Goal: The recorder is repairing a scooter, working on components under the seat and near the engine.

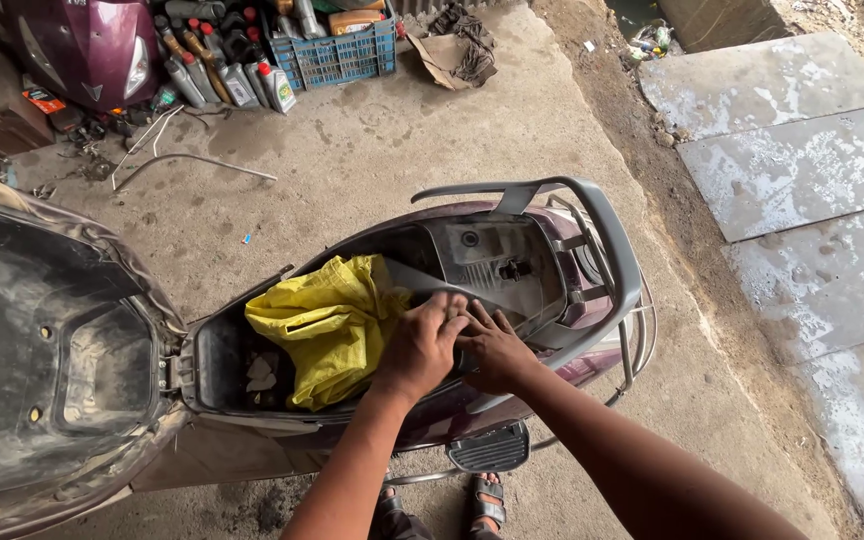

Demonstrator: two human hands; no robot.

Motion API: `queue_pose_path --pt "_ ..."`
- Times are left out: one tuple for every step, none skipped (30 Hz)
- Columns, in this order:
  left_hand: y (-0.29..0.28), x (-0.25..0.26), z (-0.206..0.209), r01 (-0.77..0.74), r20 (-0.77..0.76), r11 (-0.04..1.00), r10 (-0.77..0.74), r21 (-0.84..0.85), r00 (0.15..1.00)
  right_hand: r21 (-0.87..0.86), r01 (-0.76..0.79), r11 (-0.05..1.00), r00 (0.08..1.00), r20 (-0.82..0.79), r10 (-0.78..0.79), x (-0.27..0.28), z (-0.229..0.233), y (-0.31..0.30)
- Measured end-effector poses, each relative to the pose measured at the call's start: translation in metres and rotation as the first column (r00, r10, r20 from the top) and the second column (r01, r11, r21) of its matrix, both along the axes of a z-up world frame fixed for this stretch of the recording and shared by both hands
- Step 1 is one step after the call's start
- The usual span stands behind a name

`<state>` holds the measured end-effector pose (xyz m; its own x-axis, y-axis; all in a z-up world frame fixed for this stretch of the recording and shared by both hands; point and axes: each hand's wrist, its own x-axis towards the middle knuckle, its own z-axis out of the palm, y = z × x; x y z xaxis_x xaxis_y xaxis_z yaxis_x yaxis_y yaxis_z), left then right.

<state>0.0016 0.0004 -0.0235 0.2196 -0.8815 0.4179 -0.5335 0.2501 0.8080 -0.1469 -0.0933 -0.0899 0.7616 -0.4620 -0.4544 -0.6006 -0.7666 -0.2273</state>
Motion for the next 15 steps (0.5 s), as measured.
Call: queue_pose_path --pt "0.000 0.001 -0.007 0.001 0.001 1.000 -0.001 0.001 1.000 0.001 0.001 1.000 1.000 0.001 -0.001 0.001 0.001 0.001" --pt "0.000 0.001 -0.013 -0.025 0.026 0.993 0.022 0.114 0.999 0.003 0.017 1.000 1.000 0.014 -0.017 0.003 0.002 0.002" --pt "-0.001 0.002 -0.020 -0.050 0.054 0.974 0.039 0.223 0.998 0.003 0.034 0.999 0.999 0.027 -0.034 0.004 0.003 0.002" --pt "0.001 0.002 -0.009 -0.048 0.054 0.974 0.037 0.222 0.998 0.002 0.036 0.999 0.999 0.027 -0.036 0.008 0.015 0.007" --pt "0.003 0.003 0.002 -0.048 0.033 0.982 0.043 0.181 0.999 -0.019 0.066 0.998 0.998 0.020 -0.066 0.011 0.026 0.012" --pt "0.005 0.003 0.013 -0.050 0.012 0.989 0.049 0.140 0.999 -0.041 0.096 0.995 0.995 0.013 -0.096 0.014 0.037 0.017" --pt "0.005 0.003 0.012 -0.048 0.010 0.989 0.047 0.137 0.999 -0.044 0.098 0.994 0.995 0.012 -0.097 0.013 0.021 0.015" --pt "0.005 0.003 0.011 -0.036 -0.028 0.996 0.038 0.088 0.999 -0.113 0.086 0.990 0.993 0.087 -0.076 0.012 0.005 0.013" --pt "0.006 0.005 0.010 -0.029 -0.063 0.999 0.031 0.039 0.998 -0.181 0.076 0.981 0.986 0.162 -0.046 0.014 -0.011 0.012" --pt "0.005 0.008 0.011 -0.031 -0.061 0.999 0.034 0.039 0.998 -0.181 0.074 0.981 0.985 0.164 -0.044 0.021 0.002 0.010" --pt "0.008 0.011 0.012 0.011 -0.087 0.998 -0.005 0.068 0.996 -0.082 0.138 0.987 0.990 0.015 -0.137 0.029 0.013 0.012" --pt "0.011 0.015 0.013 0.053 -0.115 0.994 -0.042 0.096 0.993 0.011 0.205 0.979 0.969 -0.145 -0.202 0.037 0.025 0.014" --pt "0.012 0.018 0.011 0.050 -0.115 0.994 -0.038 0.102 0.993 0.016 0.203 0.979 0.969 -0.145 -0.198 0.031 -0.010 0.006" --pt "0.013 0.021 0.009 0.036 -0.110 0.993 -0.024 0.109 0.994 -0.398 0.035 0.917 0.999 0.038 -0.022 0.025 -0.045 -0.002" --pt "0.012 0.023 0.007 0.021 -0.107 0.993 -0.009 0.112 0.994 -0.755 -0.059 0.653 0.966 0.123 0.229 0.020 -0.078 -0.012"
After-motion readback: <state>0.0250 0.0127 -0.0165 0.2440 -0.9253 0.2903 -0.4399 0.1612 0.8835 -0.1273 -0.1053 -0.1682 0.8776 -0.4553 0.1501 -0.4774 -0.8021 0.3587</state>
